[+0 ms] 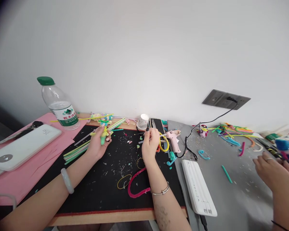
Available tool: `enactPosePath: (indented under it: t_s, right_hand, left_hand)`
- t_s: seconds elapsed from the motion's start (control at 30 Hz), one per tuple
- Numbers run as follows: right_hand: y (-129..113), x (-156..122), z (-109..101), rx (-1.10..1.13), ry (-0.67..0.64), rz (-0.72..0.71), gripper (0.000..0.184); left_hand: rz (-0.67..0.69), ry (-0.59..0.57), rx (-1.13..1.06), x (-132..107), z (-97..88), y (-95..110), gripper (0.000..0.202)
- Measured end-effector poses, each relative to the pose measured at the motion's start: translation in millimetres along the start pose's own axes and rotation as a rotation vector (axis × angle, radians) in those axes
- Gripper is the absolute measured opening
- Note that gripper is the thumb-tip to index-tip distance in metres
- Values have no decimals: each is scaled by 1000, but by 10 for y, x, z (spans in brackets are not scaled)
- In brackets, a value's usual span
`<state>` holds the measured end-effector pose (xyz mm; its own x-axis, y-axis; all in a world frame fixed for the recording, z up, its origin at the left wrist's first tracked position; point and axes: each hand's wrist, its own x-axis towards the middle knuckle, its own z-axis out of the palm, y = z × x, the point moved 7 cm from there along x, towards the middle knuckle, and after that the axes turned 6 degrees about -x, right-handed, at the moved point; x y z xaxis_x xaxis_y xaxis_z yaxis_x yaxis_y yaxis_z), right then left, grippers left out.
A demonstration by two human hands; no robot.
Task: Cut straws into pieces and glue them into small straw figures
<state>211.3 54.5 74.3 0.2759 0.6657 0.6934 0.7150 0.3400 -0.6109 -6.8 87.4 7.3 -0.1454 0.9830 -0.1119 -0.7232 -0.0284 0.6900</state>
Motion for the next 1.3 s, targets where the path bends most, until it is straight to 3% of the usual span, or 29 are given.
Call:
enactPosePath:
  t_s: [0.2,0.5,0.7,0.9,1.13,1.3]
  right_hand:
    - [-124,-55,169,0,-139,-122,7]
    - [-128,-100,304,-183,-248,-263,19]
    - [-100,-45,233,-200,-184,-253,10]
    - [-103,-4,112,-160,-109,-191,16]
    - [-210,3,116,-127,-168,-284,27]
    - [-215,2,88,-104,-115,-307,13]
  left_hand:
    - [-51,-68,37,-37,70,-64,26]
    - [-67,-137,103,-59,125,-90,28]
    - [-97,-139,90,-63,126,-118,30]
    - [-98,-139,84,-66,127,-115,29]
    - [-98,-139,81,-61,128,-118,27]
    - [-97,-134,89,-59,131,-109,28]
